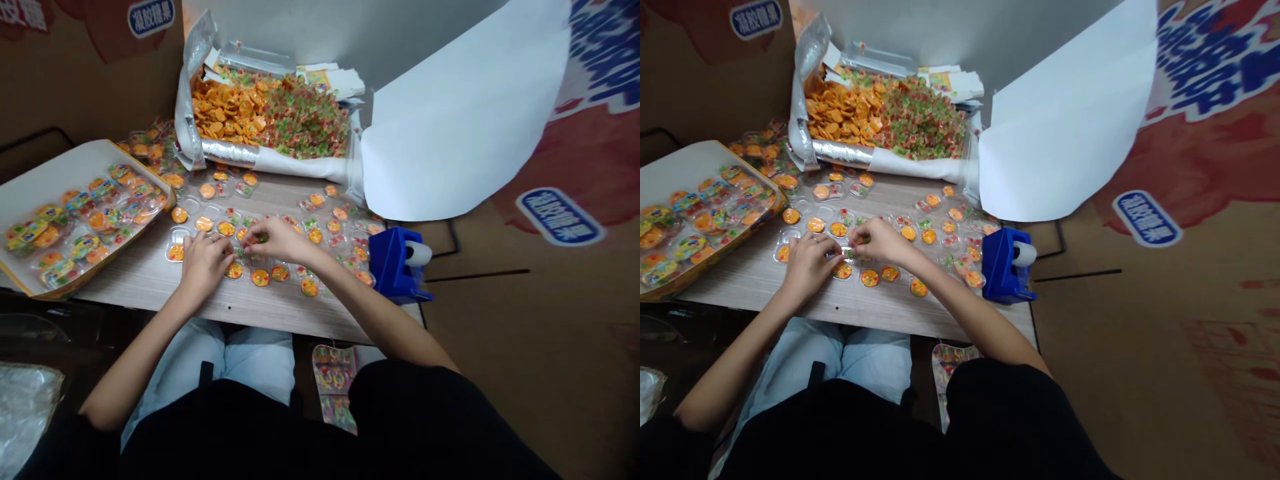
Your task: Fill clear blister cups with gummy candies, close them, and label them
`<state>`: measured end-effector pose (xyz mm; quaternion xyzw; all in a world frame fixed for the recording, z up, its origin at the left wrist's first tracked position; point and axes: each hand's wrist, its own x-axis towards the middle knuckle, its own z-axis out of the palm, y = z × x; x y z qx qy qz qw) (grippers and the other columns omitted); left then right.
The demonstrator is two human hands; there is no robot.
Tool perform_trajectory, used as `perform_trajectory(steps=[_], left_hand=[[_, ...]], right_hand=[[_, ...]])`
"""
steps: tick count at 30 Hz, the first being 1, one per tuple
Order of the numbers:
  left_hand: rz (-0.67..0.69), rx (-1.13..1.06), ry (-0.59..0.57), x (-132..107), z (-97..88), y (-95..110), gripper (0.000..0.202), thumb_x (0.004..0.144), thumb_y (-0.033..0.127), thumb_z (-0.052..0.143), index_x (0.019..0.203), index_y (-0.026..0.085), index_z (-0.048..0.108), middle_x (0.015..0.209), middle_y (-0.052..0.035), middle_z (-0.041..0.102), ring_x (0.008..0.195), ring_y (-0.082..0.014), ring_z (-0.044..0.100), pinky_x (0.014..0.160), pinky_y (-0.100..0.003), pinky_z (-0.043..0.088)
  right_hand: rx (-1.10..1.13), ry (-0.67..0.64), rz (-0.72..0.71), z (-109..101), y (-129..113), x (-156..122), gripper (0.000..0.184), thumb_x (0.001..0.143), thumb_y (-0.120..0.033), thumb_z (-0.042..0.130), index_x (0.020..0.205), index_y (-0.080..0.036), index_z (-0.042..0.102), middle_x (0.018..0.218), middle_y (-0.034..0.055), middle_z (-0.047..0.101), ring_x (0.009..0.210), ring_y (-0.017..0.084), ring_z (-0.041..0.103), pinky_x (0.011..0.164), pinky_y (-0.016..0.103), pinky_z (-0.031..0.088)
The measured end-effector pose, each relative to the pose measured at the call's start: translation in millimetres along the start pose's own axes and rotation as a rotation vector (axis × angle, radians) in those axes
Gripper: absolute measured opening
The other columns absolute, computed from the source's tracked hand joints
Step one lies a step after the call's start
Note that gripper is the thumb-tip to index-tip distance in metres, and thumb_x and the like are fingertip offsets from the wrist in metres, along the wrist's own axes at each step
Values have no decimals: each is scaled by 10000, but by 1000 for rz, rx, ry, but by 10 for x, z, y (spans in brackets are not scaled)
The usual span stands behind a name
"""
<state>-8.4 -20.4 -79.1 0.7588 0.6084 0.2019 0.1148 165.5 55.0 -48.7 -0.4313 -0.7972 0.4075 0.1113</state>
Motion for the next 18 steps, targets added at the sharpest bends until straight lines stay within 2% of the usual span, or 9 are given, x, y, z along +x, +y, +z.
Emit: perform_trajectory(steps=[6,9,12,15,18], left_hand=[[103,-74,-40,28,110,-75,182,903,180,540,868,216,715,976,-53,717,958,-262,588,806,-395,384],[160,-159,18,22,156,-73,184,914,158,504,934,185,685,981,-73,690,923,-227,611,802,-355,423],[147,-198,93,20,143,-28,162,902,141,506,986,156,644,1009,-87,652,892,-202,610,795,-322,445],[142,-116,69,33,109,23,140,901,143,510,938,159,644,983,-87,656,870,-205,598,782,-331,435],[157,11,25,43,98,36,173,920,198,519,847,199,676,912,-71,695,910,-238,582,811,-390,393]], right_hand=[[10,0,74,-74,35,-72,87,693,-169,708,763,-139,749,723,18,721,695,152,642,668,249,477],[25,11,82,-107,67,-116,102,692,-178,711,778,-146,755,737,22,729,699,156,646,671,255,486],[49,22,94,-127,99,-156,120,694,-175,714,801,-147,759,749,26,733,702,154,650,675,259,492],[60,31,103,-131,115,-195,117,697,-151,710,804,-148,760,755,28,733,702,146,649,681,258,490],[51,23,88,-120,121,-226,108,708,-134,703,800,-146,758,767,31,737,711,142,650,680,253,487]])
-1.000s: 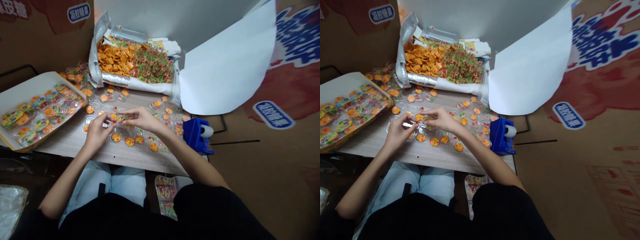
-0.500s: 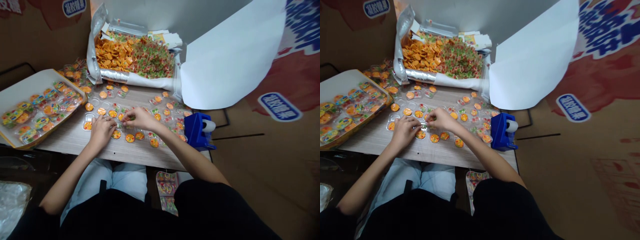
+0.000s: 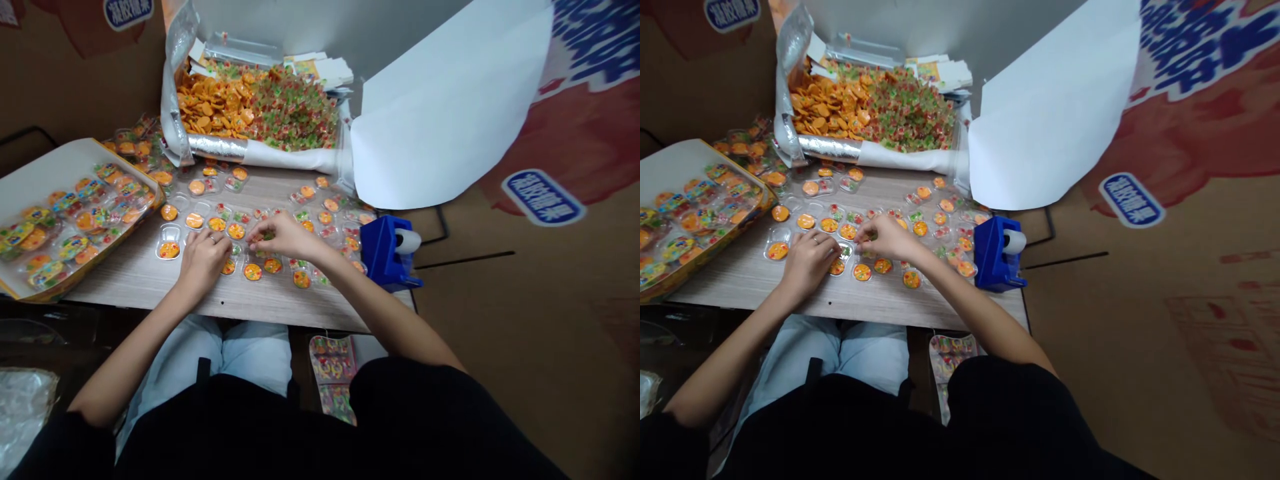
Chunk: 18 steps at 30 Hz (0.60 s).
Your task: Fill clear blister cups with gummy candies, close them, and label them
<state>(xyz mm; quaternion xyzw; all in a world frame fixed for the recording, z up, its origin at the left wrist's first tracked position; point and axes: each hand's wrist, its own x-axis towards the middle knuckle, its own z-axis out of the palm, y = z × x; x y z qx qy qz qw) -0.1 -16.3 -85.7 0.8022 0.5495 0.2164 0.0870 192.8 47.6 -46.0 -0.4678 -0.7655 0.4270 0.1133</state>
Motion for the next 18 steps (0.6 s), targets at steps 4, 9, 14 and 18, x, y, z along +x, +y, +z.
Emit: perform_trajectory(steps=[4,9,14,18], left_hand=[[-16,58,11,-30,1,-36,191,924,285,548,862,246,725,1033,-55,713,1018,-277,546,822,-432,350],[-26,79,64,-66,-70,-10,214,919,301,545,998,261,739,1181,-75,657,1062,-293,522,781,-412,351],[-56,-25,6,-1,-105,141,211,883,271,576,1025,262,733,1141,-58,664,1035,-280,539,789,-402,361],[-69,-45,-81,65,-42,221,194,869,292,585,984,248,734,1107,-64,665,1032,-288,536,825,-425,367]], right_hand=[[-1,-19,-14,7,17,-22,112,726,-140,700,819,-147,762,812,41,749,755,150,665,714,257,500],[-35,-21,-9,-27,4,-52,167,712,-124,718,867,-154,771,844,46,751,807,160,670,754,263,498],[-109,-21,-10,-75,-41,-93,191,692,-111,726,876,-142,772,819,36,740,767,143,638,711,242,455],[-167,-31,8,-102,-45,-120,196,707,-126,722,896,-130,774,730,13,707,672,118,579,627,229,402]])
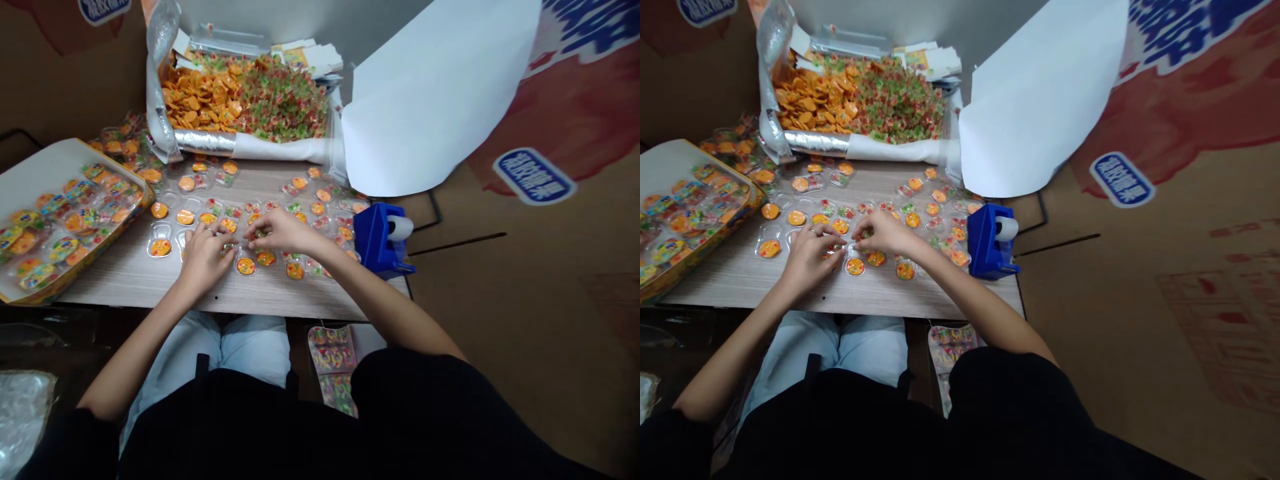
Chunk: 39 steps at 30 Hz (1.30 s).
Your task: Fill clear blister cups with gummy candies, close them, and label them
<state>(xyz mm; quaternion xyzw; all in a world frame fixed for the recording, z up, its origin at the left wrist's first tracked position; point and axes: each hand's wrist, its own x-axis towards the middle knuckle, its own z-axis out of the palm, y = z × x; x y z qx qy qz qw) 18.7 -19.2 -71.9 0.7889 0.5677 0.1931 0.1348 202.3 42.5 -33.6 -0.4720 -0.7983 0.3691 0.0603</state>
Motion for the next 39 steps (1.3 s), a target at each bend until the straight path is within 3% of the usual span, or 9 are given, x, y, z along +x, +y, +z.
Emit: perform_trajectory(steps=[4,9,16,20,25,34,39], left_hand=[[8,78,-36,17,34,12,181,836,306,615,960,222,717,1079,-85,657,1045,-311,531,841,-446,363],[9,111,-56,16,4,3,162,860,279,565,921,219,703,1038,-92,661,1036,-311,543,835,-445,358],[-10,138,5,34,-91,39,149,869,288,566,944,222,676,1008,-86,685,1005,-309,577,825,-441,353],[-15,227,-46,4,-128,6,128,850,282,582,898,201,668,996,-111,684,1000,-337,574,800,-447,353],[-45,147,-46,-9,-146,-20,166,897,236,495,874,217,659,983,-74,714,979,-307,602,794,-440,354],[-61,212,-67,0,-116,25,103,866,236,536,855,205,634,971,-77,711,959,-312,612,786,-432,360],[-119,142,26,0,-158,54,152,904,266,506,873,206,642,959,-71,724,947,-298,623,799,-427,358]], right_hand=[[-20,-4,48,-9,16,-31,218,717,-105,721,929,-118,769,791,39,730,719,132,605,635,227,414],[-20,20,79,17,40,-47,275,713,-91,731,985,-126,756,958,80,756,864,170,671,759,249,484],[56,93,35,-12,132,-82,185,686,-111,748,868,-146,752,901,61,752,855,181,682,789,284,523],[105,154,31,-144,241,-161,134,700,-141,725,832,-145,746,830,51,737,790,172,666,722,273,517],[97,197,47,-249,359,-248,102,692,-163,716,785,-139,750,783,47,725,751,170,643,675,263,489],[98,169,101,-207,410,-324,125,720,-173,715,830,-146,768,746,39,718,695,159,625,635,268,475],[149,178,85,-116,375,-284,140,682,-112,730,816,-150,740,807,45,729,757,163,656,684,259,502]])
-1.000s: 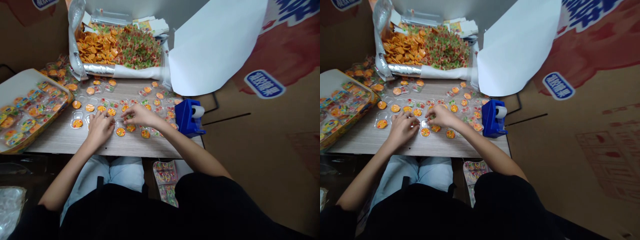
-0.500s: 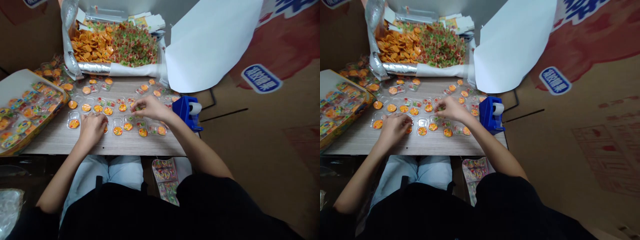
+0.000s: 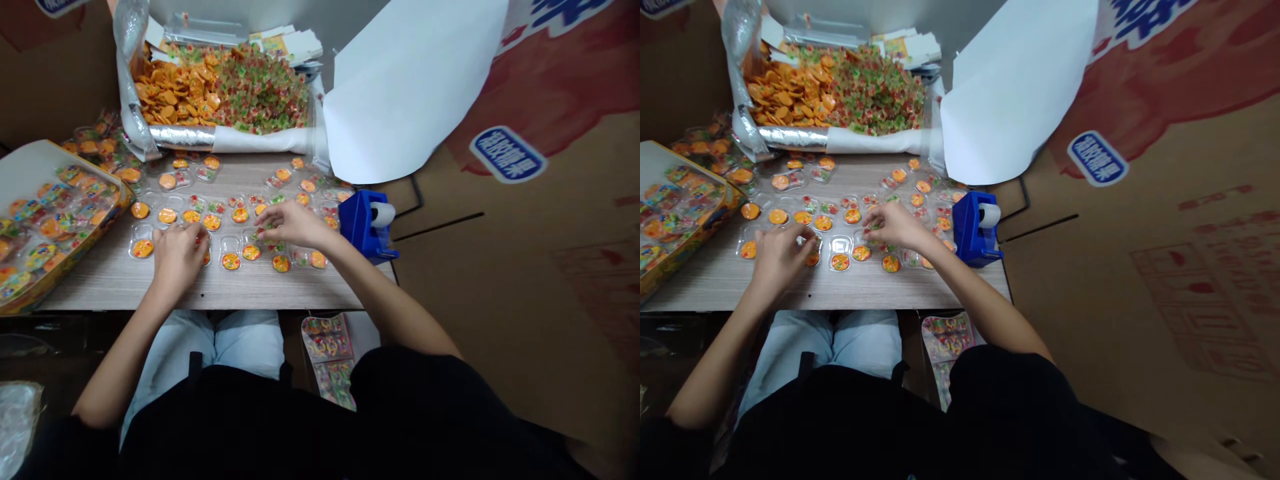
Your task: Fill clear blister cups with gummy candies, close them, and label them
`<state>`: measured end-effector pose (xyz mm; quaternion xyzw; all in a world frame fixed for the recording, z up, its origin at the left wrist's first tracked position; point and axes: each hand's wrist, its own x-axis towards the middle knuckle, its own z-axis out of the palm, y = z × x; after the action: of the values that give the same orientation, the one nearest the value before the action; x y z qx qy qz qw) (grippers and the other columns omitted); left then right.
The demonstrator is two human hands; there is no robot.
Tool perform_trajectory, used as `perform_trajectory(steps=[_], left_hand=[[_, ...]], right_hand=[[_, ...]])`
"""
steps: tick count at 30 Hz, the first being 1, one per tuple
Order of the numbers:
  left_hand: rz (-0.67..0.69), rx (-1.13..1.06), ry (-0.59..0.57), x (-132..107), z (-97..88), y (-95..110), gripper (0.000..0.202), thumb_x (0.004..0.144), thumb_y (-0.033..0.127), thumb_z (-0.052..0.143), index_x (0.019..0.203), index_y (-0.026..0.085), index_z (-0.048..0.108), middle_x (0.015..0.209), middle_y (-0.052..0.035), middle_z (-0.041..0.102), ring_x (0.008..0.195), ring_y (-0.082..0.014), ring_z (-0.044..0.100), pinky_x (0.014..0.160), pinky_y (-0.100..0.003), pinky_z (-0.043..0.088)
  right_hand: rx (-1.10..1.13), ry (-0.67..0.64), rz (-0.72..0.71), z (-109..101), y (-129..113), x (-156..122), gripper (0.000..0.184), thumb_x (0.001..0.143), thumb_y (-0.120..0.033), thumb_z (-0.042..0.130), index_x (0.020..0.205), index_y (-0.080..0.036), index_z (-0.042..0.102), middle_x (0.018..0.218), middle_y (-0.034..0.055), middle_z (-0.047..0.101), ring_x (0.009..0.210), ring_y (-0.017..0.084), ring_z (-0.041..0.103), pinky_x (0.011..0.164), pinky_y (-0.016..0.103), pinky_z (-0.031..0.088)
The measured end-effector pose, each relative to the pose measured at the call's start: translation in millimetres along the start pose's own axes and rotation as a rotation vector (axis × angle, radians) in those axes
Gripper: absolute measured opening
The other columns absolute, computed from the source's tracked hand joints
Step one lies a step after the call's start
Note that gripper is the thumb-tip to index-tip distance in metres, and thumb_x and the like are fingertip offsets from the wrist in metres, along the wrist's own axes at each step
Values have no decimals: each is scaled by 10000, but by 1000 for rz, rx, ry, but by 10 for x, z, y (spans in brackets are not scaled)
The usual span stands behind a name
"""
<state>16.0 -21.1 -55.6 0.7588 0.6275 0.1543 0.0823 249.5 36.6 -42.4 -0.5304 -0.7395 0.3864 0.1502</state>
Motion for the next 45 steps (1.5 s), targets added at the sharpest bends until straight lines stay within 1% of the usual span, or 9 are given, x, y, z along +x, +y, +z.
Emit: perform_trajectory(steps=[2,5,9,14,22,26,33,38,45], left_hand=[[-1,-94,12,29,4,41,136,897,264,526,884,209,651,965,-54,730,908,-270,628,804,-414,363],[32,-222,-48,94,73,123,121,886,239,549,896,216,667,934,-28,736,844,-233,627,813,-401,370],[57,-134,-121,149,200,215,131,872,229,569,875,219,699,897,-65,719,945,-290,603,827,-438,364],[89,-52,-43,124,272,235,189,891,258,534,946,210,708,1071,-121,648,1033,-318,562,796,-436,381],[133,-137,-4,133,342,221,209,865,197,520,961,216,705,1014,-91,670,1020,-288,572,816,-429,374],[132,-202,-36,203,359,286,170,852,243,575,945,239,717,987,-71,679,1013,-284,576,862,-445,380],[73,-127,-53,328,426,437,112,841,265,617,862,208,710,1000,-85,661,1040,-319,559,885,-467,385],[64,-138,-68,309,322,417,131,849,258,597,883,219,718,1015,-91,661,1045,-317,556,874,-463,392],[99,-59,-146,240,80,163,180,817,245,623,953,246,741,1049,-83,654,1070,-318,540,906,-473,374]], right_hand=[[5,-2,-9,42,-23,17,112,681,-117,732,788,-149,728,777,34,721,736,153,652,676,250,496],[-22,-22,0,80,-59,42,64,698,-129,722,760,-145,733,717,18,705,686,142,637,652,244,474],[-41,-29,28,110,-62,79,102,723,-119,694,804,-140,754,717,20,709,660,135,625,639,244,461],[-50,-6,5,145,-35,118,129,728,-72,664,799,-141,745,791,35,719,744,146,638,682,242,471],[-179,14,-14,138,-86,124,91,700,-87,683,729,-153,739,754,32,706,730,154,606,711,255,443],[-174,9,-57,148,-69,148,134,706,-60,640,745,-155,726,741,17,695,722,144,599,697,240,436],[-166,25,11,123,-76,145,141,739,-54,606,791,-135,709,739,30,679,722,153,608,654,239,431],[-199,58,0,48,-108,102,129,754,-86,641,801,-142,747,749,27,695,724,149,604,691,249,434],[-208,-69,-45,149,-251,131,185,751,-70,669,880,-144,779,755,28,732,685,126,607,672,227,425]])
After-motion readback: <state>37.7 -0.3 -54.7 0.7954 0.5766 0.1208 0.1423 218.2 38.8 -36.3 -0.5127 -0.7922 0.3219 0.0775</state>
